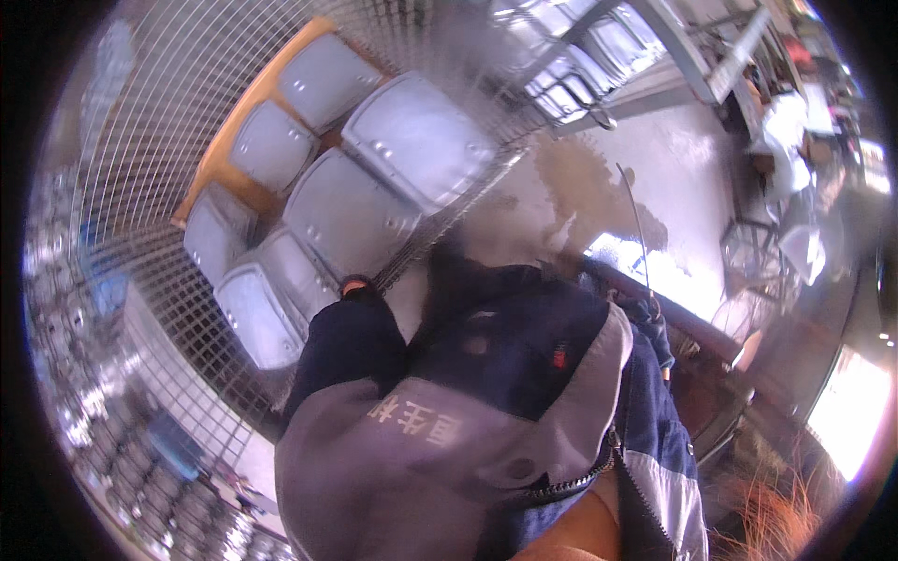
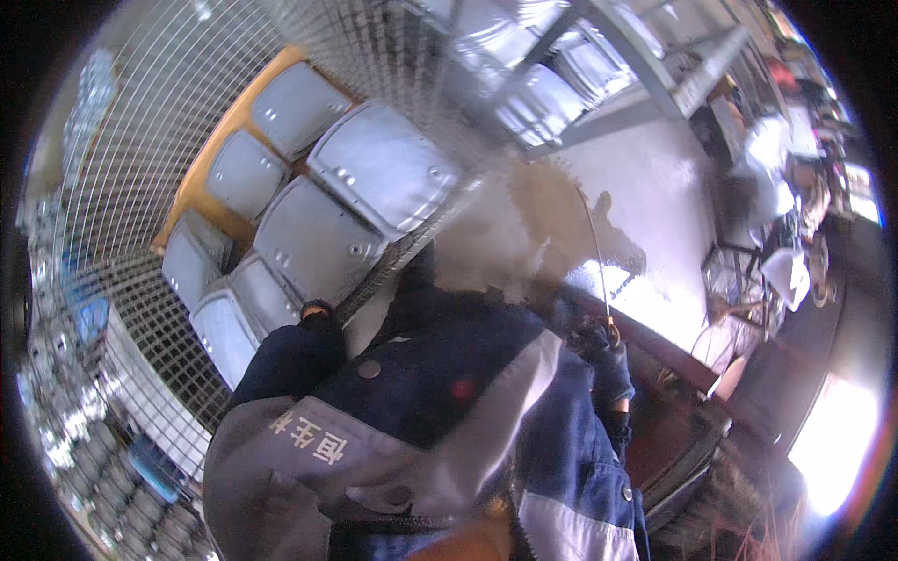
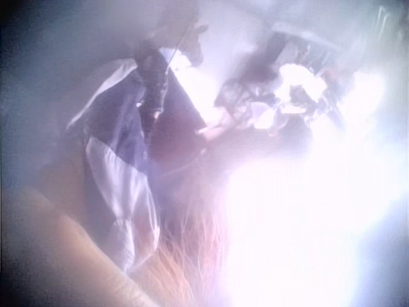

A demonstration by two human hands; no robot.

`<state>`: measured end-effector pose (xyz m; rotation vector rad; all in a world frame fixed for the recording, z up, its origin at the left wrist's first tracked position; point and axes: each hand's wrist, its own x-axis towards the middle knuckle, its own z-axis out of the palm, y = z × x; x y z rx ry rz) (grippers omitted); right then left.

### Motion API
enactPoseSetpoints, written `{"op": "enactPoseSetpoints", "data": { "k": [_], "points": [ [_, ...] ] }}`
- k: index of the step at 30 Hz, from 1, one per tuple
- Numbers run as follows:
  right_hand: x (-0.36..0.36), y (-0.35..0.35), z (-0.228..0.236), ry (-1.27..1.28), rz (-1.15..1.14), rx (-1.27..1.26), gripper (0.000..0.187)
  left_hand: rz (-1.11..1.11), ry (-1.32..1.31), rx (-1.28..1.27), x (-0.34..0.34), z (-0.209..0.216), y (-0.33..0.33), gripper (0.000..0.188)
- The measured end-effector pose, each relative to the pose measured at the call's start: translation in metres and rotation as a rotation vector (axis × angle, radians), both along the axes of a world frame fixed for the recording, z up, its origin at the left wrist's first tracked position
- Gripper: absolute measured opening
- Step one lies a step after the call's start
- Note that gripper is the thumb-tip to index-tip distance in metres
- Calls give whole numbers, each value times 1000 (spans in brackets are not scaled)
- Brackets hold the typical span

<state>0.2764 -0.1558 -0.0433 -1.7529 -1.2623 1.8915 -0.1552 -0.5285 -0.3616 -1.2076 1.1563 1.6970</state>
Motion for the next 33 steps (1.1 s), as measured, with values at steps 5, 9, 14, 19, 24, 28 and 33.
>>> {"op": "enactPoseSetpoints", "data": {
  "k": [5, 9, 14, 19, 24, 28, 33],
  "points": [
    [30, -50, 24, 14, -276, 183, 33, -728, 65, -163, -82, 0, 25, 50],
    [47, -101, 79, 79, -493, 573, 27, -1312, 133, -165, -139, 15, 168, 48],
    [99, -153, 131, -26, -956, 1005, 30, -1847, 357, 4, 2, 85, 395, 37],
    [176, -214, 141, 70, -1209, 1430, 40, -2135, 873, 886, 259, 260, 473, 32],
    [262, -310, 96, -862, -1381, 1373, 41, -1785, 1838, 1917, 475, 397, 443, 35],
    [319, -354, 74, -1631, -1175, 1063, 36, -1482, 2289, 2349, 615, 439, 377, 47],
    [299, -353, 101, -498, -1492, 1245, 38, -832, 2709, 2348, 730, 453, 318, 33]
  ]
}}
